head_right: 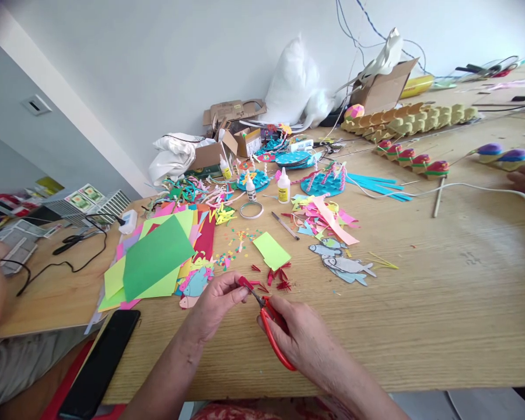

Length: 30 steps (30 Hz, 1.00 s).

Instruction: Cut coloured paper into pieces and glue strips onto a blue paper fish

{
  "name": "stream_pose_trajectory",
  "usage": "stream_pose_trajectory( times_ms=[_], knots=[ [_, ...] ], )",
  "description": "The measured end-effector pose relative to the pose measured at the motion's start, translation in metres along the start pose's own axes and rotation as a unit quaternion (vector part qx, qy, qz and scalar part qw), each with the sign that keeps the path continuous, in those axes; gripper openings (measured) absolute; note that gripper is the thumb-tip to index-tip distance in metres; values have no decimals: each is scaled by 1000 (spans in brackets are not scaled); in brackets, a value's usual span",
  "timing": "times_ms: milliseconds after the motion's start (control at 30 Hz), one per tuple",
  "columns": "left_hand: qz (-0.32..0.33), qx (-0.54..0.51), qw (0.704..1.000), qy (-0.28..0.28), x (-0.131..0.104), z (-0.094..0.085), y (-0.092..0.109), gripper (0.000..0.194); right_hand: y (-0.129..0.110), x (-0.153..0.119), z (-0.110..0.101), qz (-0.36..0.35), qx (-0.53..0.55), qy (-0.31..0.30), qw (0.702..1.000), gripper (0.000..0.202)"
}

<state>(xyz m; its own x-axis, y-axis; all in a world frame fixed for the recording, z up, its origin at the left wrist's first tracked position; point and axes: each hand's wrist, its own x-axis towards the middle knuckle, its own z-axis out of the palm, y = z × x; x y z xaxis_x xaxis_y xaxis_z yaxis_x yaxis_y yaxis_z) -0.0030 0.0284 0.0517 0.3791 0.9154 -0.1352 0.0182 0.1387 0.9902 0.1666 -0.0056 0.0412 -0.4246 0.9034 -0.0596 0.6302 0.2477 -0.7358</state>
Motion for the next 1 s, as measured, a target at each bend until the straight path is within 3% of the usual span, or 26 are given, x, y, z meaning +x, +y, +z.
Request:
stream_pose_trajectory(
  times_ms=[367, 700, 1000],
  knots=[
    [-11, -24, 1000, -3, 2, 0, 0, 12, 9, 2, 5, -8, -40, 7, 999, 32],
    [19, 33, 999, 7, 2, -2, -2, 17, 6, 3, 5, 4, -48, -3, 999, 31],
    [-3, 39, 999, -3, 1, -2, -4, 16, 5, 2, 7, 15, -33, -10, 999, 28]
  ],
)
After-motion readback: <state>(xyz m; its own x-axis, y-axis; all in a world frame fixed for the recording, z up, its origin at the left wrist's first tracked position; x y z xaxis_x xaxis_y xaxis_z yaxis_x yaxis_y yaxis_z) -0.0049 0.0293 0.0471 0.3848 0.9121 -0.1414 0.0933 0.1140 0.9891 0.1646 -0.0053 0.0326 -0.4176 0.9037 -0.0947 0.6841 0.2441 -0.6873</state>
